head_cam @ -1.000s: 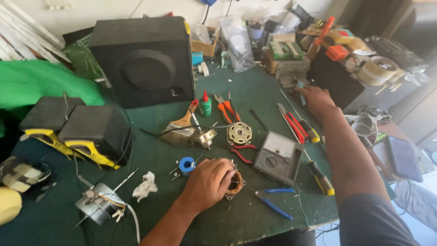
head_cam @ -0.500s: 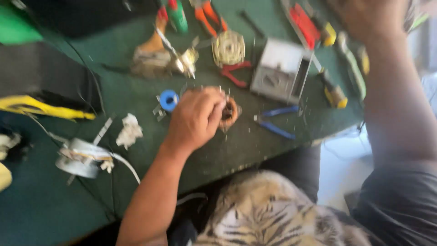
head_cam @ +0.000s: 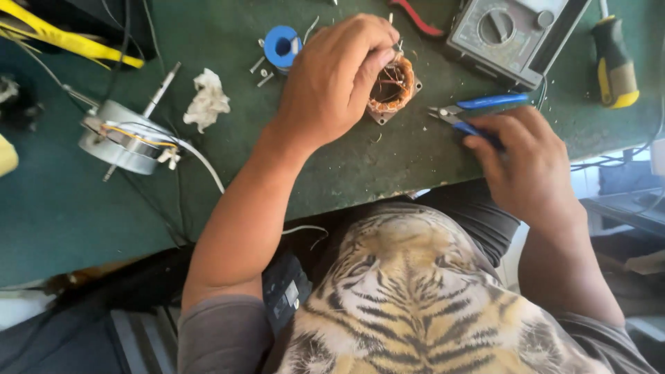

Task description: Soldering electrical wires to a motor stator on a repair bench using a soldering iron and pliers.

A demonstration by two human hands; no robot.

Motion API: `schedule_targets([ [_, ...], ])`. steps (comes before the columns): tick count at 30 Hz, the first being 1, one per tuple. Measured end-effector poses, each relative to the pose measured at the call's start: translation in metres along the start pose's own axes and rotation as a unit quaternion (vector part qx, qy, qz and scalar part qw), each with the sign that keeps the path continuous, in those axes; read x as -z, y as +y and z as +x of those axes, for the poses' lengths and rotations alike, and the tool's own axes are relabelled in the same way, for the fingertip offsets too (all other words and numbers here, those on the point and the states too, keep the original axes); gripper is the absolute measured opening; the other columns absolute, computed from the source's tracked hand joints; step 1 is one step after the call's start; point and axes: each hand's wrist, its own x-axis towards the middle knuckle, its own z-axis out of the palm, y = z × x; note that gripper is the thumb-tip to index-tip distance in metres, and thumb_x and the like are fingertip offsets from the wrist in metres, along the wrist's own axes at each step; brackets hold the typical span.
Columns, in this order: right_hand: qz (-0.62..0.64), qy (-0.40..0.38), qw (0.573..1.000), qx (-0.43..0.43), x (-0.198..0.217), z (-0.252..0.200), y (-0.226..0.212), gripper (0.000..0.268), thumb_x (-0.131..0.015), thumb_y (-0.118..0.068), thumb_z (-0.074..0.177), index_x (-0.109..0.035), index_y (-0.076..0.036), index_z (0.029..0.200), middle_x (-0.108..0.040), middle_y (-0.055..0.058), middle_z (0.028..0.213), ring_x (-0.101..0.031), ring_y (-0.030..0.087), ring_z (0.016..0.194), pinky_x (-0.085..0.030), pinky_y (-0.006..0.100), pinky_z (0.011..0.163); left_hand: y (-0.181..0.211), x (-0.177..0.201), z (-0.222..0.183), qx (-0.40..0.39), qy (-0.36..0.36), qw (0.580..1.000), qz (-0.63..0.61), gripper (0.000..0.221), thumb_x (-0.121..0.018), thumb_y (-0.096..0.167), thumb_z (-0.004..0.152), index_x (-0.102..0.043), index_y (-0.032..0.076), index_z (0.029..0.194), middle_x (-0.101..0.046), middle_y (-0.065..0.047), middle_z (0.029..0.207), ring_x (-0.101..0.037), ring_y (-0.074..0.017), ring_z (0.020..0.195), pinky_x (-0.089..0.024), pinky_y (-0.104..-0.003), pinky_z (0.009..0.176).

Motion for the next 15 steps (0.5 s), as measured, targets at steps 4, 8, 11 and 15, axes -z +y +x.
schedule_targets([
  [4, 0.300, 0.082, 0.938, -0.154, 0.004, 0.000, -0.006, 0.025, -0.059, -0.019, 0.111, -0.054, 0.004, 0.121, -0.053, 0.014, 0.093, -0.048, 0.024, 0.083, -0.039, 0.035, 0.077, 0.004, 0.001, 0.002, -0.025, 0.006, 0.999, 0.032, 0.015, -0.047, 0.011, 0.111, -0.055, 0.000, 0.103, -0.068, -0.016, 0.108, -0.069, -0.0345, 0.101, -0.052, -0.045, 0.084],
  [8, 0.561, 0.066, 0.801, -0.200, 0.006, 0.005, -0.022, 0.039, -0.053, -0.034, 0.109, -0.058, 0.004, 0.102, -0.042, 0.005, 0.074, -0.040, 0.013, 0.064, -0.033, 0.024, 0.060, 0.012, 0.004, 0.003, -0.033, 0.009, 0.998, 0.049, 0.017, -0.047, 0.012, 0.111, -0.058, 0.002, 0.104, -0.070, -0.014, 0.110, -0.070, -0.0319, 0.104, -0.051, -0.042, 0.083],
  [11, 0.572, 0.084, 0.806, -0.127, -0.015, 0.006, -0.022, 0.028, -0.053, -0.031, 0.110, -0.058, -0.007, 0.098, -0.055, 0.008, 0.107, -0.058, 0.020, 0.104, -0.048, 0.030, 0.093, 0.012, 0.003, 0.002, -0.012, 0.001, 0.998, 0.067, 0.019, -0.045, 0.017, 0.111, -0.059, 0.006, 0.104, -0.071, -0.009, 0.110, -0.068, -0.0293, 0.101, -0.042, -0.040, 0.083],
  [15, 0.644, 0.051, 0.759, -0.080, -0.004, 0.024, -0.038, 0.026, -0.052, -0.029, 0.109, -0.058, -0.007, 0.096, -0.063, 0.013, 0.116, -0.062, 0.036, 0.137, -0.044, 0.046, 0.117, 0.014, 0.007, 0.005, -0.035, -0.005, 0.997, 0.070, 0.024, -0.041, 0.018, 0.112, -0.058, 0.006, 0.102, -0.071, -0.009, 0.106, -0.066, -0.0292, 0.099, -0.040, -0.039, 0.083],
])
